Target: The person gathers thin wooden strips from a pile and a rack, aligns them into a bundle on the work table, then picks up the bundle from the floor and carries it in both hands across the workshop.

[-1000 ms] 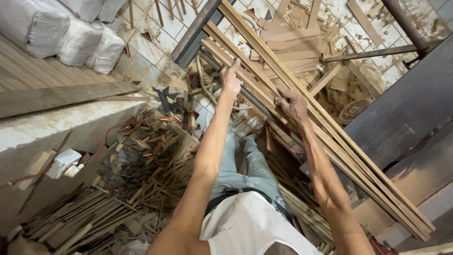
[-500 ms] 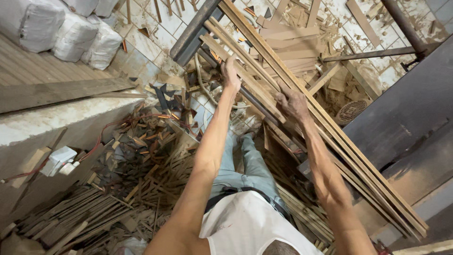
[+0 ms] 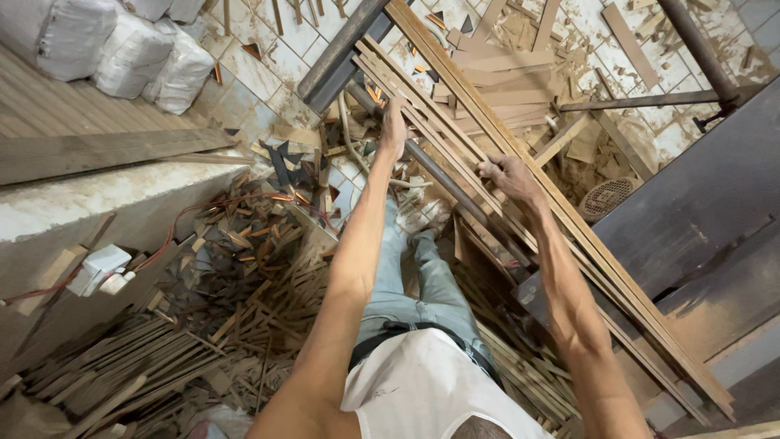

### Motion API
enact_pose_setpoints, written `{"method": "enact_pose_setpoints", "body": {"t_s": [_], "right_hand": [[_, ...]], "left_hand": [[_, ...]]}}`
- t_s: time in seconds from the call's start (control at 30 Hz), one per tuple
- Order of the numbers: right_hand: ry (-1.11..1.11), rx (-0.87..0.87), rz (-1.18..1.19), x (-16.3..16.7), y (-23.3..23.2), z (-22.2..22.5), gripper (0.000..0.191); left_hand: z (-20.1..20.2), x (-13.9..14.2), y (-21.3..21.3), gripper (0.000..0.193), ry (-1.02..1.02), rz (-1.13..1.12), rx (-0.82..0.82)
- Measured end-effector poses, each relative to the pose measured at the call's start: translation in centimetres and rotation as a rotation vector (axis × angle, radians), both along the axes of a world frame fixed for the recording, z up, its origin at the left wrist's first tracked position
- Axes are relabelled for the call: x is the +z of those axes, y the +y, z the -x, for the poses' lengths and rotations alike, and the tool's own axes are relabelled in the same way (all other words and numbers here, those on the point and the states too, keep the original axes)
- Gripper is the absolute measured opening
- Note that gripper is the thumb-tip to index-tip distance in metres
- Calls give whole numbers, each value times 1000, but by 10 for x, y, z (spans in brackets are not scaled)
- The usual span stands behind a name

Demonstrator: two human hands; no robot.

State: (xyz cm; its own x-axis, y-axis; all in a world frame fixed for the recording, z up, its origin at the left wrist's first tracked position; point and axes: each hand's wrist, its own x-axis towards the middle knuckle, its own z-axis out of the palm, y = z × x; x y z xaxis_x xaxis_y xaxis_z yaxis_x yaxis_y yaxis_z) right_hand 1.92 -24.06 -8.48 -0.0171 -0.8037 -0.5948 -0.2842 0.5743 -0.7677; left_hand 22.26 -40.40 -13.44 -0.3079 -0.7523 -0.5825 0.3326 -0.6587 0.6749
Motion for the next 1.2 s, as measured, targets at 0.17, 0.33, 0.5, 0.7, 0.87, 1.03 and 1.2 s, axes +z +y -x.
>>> {"method": "enact_pose_setpoints", "body": {"t_s": [0.17, 0.33, 0.5, 0.7, 0.87, 1.03, 1.2], "right_hand": [[-59, -12, -21, 2, -4, -1, 32], [-60, -49, -45, -1, -5, -2, 28], [121, -125, 163, 3, -5, -6, 28], [321, -151, 190, 3, 0, -13, 26], [622, -71, 504, 1, -2, -18, 27], [587, 55, 158, 8, -2, -8, 28], [349, -230, 267, 13, -3, -6, 29]], "left_hand": [[6, 6, -1, 36, 65, 40, 51], [22, 16, -3, 47, 372, -80, 139], [34, 26, -15, 55, 454, -49, 163], [41, 29, -20, 51, 352, -89, 227], [49, 29, -20, 57, 288, -41, 233], [46, 25, -27, 65, 213, -156, 281], [38, 19, -40, 71, 399, -189, 247]]}}
